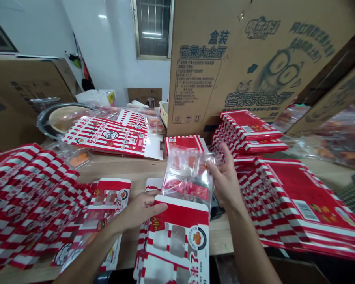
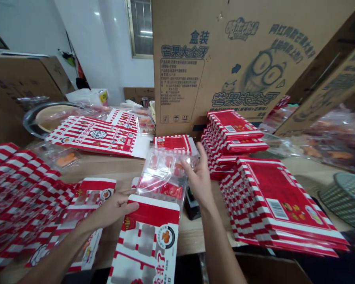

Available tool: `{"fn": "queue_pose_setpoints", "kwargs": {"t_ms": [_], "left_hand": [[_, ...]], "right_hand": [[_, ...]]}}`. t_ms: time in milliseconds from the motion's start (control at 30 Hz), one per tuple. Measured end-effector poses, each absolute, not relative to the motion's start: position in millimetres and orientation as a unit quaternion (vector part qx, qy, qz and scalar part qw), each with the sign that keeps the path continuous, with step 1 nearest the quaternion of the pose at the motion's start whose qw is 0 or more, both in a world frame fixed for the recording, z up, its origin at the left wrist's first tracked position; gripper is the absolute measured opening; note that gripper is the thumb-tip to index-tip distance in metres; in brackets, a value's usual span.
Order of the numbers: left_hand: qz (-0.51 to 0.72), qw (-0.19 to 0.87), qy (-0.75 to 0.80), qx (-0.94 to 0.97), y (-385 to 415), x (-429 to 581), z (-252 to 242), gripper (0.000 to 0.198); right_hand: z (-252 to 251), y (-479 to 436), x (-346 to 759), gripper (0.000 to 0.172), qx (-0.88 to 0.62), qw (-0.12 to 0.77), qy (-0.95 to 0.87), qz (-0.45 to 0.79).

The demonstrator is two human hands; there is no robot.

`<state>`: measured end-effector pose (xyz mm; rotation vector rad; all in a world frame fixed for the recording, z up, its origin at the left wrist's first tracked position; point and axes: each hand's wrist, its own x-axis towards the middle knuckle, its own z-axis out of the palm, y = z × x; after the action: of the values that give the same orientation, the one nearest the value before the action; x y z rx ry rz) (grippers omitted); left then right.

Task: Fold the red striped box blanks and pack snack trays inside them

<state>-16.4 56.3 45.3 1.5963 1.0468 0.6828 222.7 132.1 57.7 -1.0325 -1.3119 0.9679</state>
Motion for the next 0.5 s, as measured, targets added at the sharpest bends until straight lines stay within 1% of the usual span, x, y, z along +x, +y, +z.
{"fn": "queue_pose_setpoints", "kwargs": {"t_ms": [67,133,200,233,267,333,367,467,500], "left_hand": [[0.336,0.475,0.471,0.663,49.8,-17.0,38.9,0.022],[0.405,0.401,0.508,0.646,43.3,-17.7,30.4,0.016],[0.458,0.331,0.528,0.634,38.6,-17.5,24.2,0.015],[0.475,0.303,0.533,0.631,36.9,-16.7,22.6,0.015],[0.488,0.282,0.54,0.626,35.6,-15.5,22.1,0.016],[0.503,0.271,0.553,0.606,33.0,-11.5,23.1,0.016],[0.503,0.283,0.562,0.592,31.4,-9.3,24.1,0.017],[0.494,0.327,0.585,0.554,27.0,-8.3,29.4,0.022],[0.492,0.329,0.593,0.545,27.4,-12.5,32.1,0.023]], "right_hand": [[63.9,135.5,225.3,0.038,-0.44,0.554,-0.554,0.439],[67.9,133.0,229.1,0.031,-0.435,0.506,-0.568,0.482],[68.1,125.2,230.0,0.027,-0.414,0.418,-0.622,0.517],[66.7,119.5,228.6,0.028,-0.389,0.366,-0.654,0.535],[64.6,113.0,226.2,0.033,-0.354,0.315,-0.682,0.557],[58.9,98.5,220.1,0.047,-0.27,0.243,-0.711,0.602],[55.7,91.4,217.3,0.05,-0.237,0.232,-0.711,0.62],[46.6,75.3,213.6,0.04,-0.216,0.224,-0.697,0.647],[43.5,72.7,213.8,0.04,-0.226,0.23,-0.688,0.65]]}}
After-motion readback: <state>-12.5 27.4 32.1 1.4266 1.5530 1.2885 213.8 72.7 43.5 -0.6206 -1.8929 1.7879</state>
